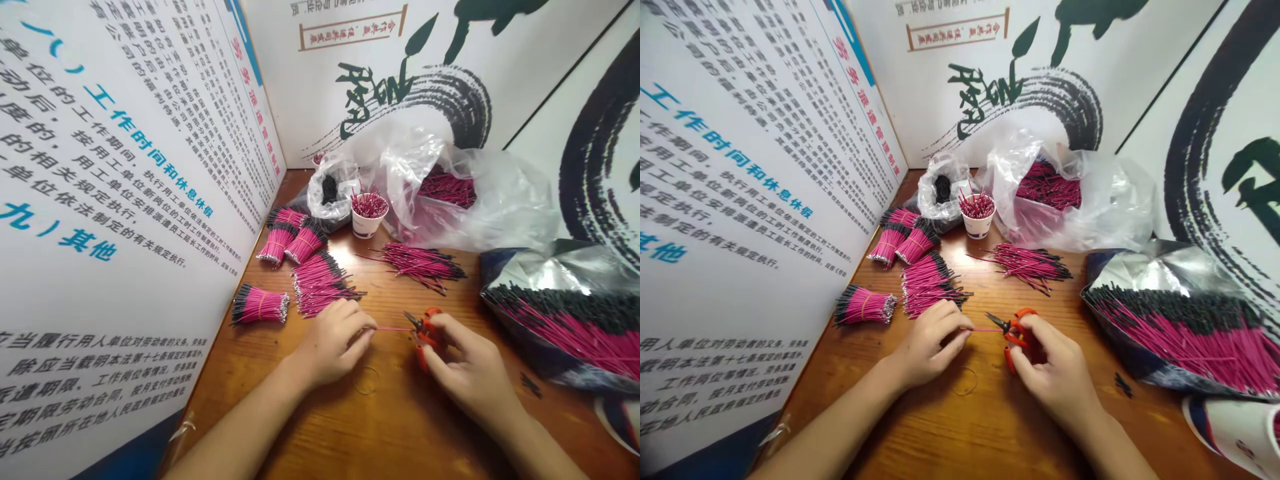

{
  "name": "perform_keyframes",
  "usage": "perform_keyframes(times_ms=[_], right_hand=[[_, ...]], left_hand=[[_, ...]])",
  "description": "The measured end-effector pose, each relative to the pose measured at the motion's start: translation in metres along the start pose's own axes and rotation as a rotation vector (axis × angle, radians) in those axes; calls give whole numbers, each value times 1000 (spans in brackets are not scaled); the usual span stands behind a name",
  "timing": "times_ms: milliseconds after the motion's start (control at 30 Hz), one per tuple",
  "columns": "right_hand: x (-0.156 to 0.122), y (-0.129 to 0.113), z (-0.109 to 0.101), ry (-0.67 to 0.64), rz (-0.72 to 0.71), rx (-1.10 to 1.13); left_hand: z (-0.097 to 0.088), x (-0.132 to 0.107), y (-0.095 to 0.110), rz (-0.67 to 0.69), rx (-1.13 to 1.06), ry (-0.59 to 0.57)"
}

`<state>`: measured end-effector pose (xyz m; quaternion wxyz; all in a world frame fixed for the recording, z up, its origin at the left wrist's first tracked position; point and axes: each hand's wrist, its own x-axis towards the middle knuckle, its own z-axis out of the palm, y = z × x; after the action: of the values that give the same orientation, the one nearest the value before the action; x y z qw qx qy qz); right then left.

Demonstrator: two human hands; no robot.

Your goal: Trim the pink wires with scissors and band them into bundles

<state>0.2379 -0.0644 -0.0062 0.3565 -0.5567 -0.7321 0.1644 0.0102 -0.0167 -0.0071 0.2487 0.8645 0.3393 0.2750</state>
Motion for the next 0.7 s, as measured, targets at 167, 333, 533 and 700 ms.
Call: perform_keyframes(times_ms=[167,333,533,700], right_hand=[[4,-11,4,53,-54,16],[4,-14,5,61,-69,46],[1,-4,-1,97,-21,-6],[-2,0,-2,93,18,-28]], left_hand=[[4,2,3,2,21,-59],[5,2,4,-13,27,-60],[2,3,3,-65,8,-19],[3,3,3,-61,9,-20]])
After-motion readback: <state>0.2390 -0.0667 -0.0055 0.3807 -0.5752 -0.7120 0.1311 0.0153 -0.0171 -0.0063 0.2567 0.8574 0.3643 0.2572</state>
